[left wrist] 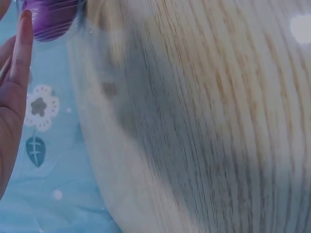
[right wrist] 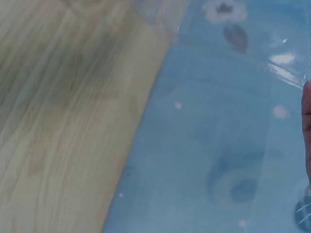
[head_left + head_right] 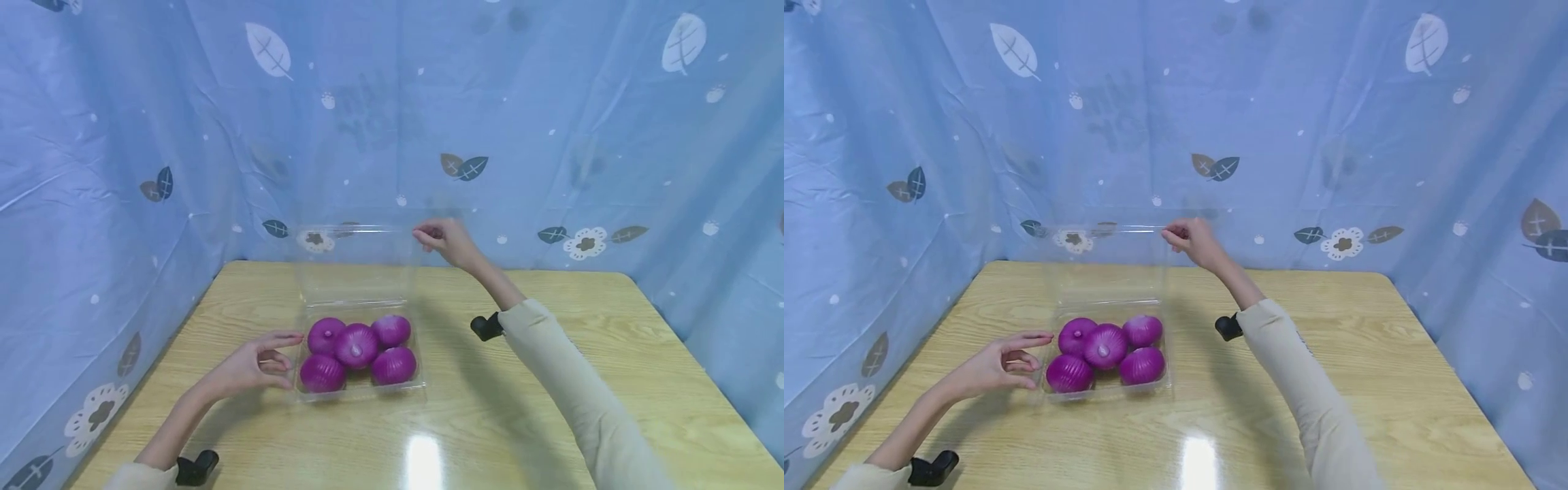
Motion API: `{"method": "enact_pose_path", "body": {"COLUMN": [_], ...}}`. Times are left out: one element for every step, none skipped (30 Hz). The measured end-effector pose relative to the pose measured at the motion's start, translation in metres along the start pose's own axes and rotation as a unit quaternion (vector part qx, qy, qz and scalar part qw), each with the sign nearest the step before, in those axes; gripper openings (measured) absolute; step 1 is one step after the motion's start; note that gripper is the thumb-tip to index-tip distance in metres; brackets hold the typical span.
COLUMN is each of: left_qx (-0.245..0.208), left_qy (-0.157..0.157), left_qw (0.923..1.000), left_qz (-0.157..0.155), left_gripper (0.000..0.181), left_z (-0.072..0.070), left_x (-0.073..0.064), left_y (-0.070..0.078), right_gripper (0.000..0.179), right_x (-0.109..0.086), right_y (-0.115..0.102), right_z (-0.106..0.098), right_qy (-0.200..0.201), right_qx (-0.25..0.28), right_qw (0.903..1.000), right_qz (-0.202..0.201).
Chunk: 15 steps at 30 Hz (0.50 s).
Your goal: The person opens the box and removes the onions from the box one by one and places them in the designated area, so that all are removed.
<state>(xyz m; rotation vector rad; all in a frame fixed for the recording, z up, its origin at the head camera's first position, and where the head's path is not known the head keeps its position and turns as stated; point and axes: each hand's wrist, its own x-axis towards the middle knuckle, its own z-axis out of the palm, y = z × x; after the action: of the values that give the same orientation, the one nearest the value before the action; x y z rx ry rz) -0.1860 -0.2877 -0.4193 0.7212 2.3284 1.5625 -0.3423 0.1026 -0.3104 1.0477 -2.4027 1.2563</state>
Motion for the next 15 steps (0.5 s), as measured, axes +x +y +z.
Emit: {"method": "enact_pose_path", "body": {"left_qx": [-0.002,-0.005,-0.006,-0.007,-0.009,-0.009,-0.006,-0.003,0.001,0.005,0.01,0.017,0.022,0.027,0.029], "left_qy": [-0.002,-0.004,-0.006,-0.007,-0.01,-0.012,-0.015,-0.017,-0.018,-0.02,-0.021,-0.022,-0.023,-0.022,-0.022], "left_qw": [1.0,1.0,1.0,0.9999,0.9998,0.9998,0.9997,0.9997,0.9996,0.9996,0.9996,0.9995,0.9994,0.9994,0.9994], "left_qz": [-0.001,-0.002,-0.005,-0.008,-0.011,-0.014,-0.016,-0.019,-0.021,-0.019,-0.016,-0.013,-0.01,-0.008,-0.004], "left_gripper": [0.081,0.081,0.081,0.081,0.081,0.081,0.081,0.081,0.081,0.08,0.08,0.079,0.078,0.077,0.077], "left_z": [0.0,0.0,-0.001,-0.002,-0.003,-0.004,-0.005,-0.005,-0.006,-0.006,-0.006,-0.006,-0.005,-0.005,-0.004], "left_x": [0.001,0.001,0.002,0.002,0.001,0.001,0.001,0.0,-0.001,-0.001,-0.002,-0.003,-0.004,-0.004,-0.005], "left_y": [0.0,0.001,0.001,0.002,0.003,0.003,0.003,0.004,0.004,0.003,0.003,0.002,0.002,0.002,0.001], "right_gripper": [0.017,0.017,0.016,0.016,0.015,0.015,0.014,0.014,0.013,0.014,0.015,0.018,0.023,0.03,0.036], "right_x": [0.003,0.005,0.007,0.008,0.009,0.01,0.01,0.01,0.009,0.007,0.005,0.003,0.0,-0.004,-0.007], "right_y": [0.004,0.008,0.012,0.015,0.018,0.022,0.024,0.028,0.026,0.029,0.031,0.033,0.035,0.038,0.04], "right_z": [0.001,0.003,0.005,0.007,0.011,0.014,0.018,0.022,0.025,0.028,0.032,0.035,0.039,0.043,0.047], "right_qy": [0.014,0.03,0.046,0.062,0.077,0.09,0.1,0.108,0.113,0.121,0.126,0.126,0.124,0.119,0.112], "right_qx": [-0.001,-0.001,0.003,0.004,0.009,0.019,0.029,0.043,0.061,0.072,0.087,0.098,0.106,0.118,0.127], "right_qw": [0.9999,0.9995,0.9987,0.9976,0.9962,0.9946,0.9928,0.9906,0.9881,0.9854,0.9823,0.9798,0.9774,0.9749,0.9732], "right_qz": [0.005,0.012,0.021,0.028,0.039,0.048,0.059,0.073,0.084,0.095,0.108,0.12,0.135,0.147,0.155]}}
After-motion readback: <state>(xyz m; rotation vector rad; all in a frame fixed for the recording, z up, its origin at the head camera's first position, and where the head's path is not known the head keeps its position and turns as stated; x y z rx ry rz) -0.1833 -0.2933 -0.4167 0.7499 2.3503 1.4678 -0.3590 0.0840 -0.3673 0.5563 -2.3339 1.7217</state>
